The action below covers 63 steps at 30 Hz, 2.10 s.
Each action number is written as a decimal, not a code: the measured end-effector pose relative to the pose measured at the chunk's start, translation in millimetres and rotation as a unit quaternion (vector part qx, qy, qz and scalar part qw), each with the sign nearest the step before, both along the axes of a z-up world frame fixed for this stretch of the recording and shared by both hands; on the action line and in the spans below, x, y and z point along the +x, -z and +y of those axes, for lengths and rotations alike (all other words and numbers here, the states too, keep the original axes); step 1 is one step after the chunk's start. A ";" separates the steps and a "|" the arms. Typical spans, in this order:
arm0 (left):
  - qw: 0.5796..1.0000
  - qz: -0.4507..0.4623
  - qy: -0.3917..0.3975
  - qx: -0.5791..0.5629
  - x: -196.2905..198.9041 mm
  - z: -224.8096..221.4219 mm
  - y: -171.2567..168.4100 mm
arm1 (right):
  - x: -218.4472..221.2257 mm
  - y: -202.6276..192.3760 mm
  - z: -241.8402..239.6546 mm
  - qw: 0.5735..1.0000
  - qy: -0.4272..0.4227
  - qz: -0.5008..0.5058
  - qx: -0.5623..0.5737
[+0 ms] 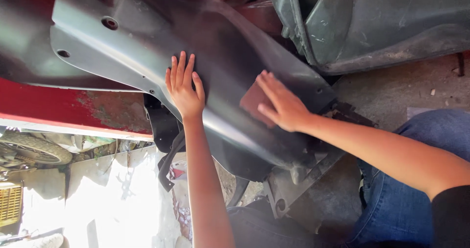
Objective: The person sits on the floor of a motorcycle workshop and sands a large black plastic scooter fairing panel by hand, holding the panel steady with one hand while rubbing a sanding block over its surface, repositioning the panel to sand different areas.
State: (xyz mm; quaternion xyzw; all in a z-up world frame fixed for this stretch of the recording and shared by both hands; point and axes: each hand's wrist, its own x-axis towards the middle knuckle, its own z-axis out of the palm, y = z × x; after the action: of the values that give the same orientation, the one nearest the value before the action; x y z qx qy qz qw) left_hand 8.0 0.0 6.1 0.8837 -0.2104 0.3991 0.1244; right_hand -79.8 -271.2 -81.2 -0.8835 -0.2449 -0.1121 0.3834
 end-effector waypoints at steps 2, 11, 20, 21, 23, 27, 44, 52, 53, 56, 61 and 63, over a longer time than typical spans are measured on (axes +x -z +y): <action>1.000 -0.001 0.001 -0.001 0.0 1.2 -0.5 | -6.0 5.0 4.2 1.000 0.017 0.003 0.026; 1.000 -0.015 -0.005 0.022 3.3 4.3 -5.1 | -17.4 -9.3 -8.0 0.998 -0.047 -0.024 -0.014; 0.998 -0.037 0.000 0.042 11.9 7.5 -11.3 | -47.8 1.9 -4.1 1.000 -0.006 -0.011 -0.026; 0.998 -0.040 0.001 0.042 12.0 8.8 -11.5 | -43.3 -1.6 -7.6 0.998 -0.026 -0.009 -0.056; 0.998 -0.037 0.005 0.041 10.3 9.0 -10.0 | -30.0 2.9 -17.2 0.999 -0.014 0.020 -0.046; 0.998 -0.040 0.009 0.036 11.4 9.1 -12.9 | -47.2 11.1 -11.7 0.998 0.039 0.039 0.002; 1.000 -0.022 -0.003 -0.001 4.2 5.1 -8.2 | -60.5 -10.4 17.6 0.985 -0.022 -0.103 -0.138; 0.999 -0.024 -0.011 -0.040 2.6 4.7 -8.4 | -32.9 -14.8 22.0 0.997 0.066 -0.025 -0.036; 0.999 -0.018 -0.004 -0.044 3.3 4.6 -6.9 | -45.8 -13.3 28.3 0.995 0.034 -0.065 -0.074; 0.999 -0.017 -0.002 -0.052 6.0 4.5 -4.5 | -54.2 -9.1 37.2 0.977 -0.055 -0.127 -0.163; 0.998 -0.026 0.004 -0.062 1.7 7.2 -2.6 | -20.8 -62.0 41.7 0.961 -0.089 -0.094 -0.243; 0.997 -0.028 0.018 -0.068 0.9 4.8 -0.9 | -10.1 -55.2 35.6 0.965 0.037 -0.112 -0.232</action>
State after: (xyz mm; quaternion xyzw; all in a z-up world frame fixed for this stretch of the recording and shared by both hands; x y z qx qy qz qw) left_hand 8.8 4.8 7.1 0.8579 -0.2015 0.4347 0.1856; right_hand -89.9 -235.6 -26.0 -0.9385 -0.2726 -0.1650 0.1332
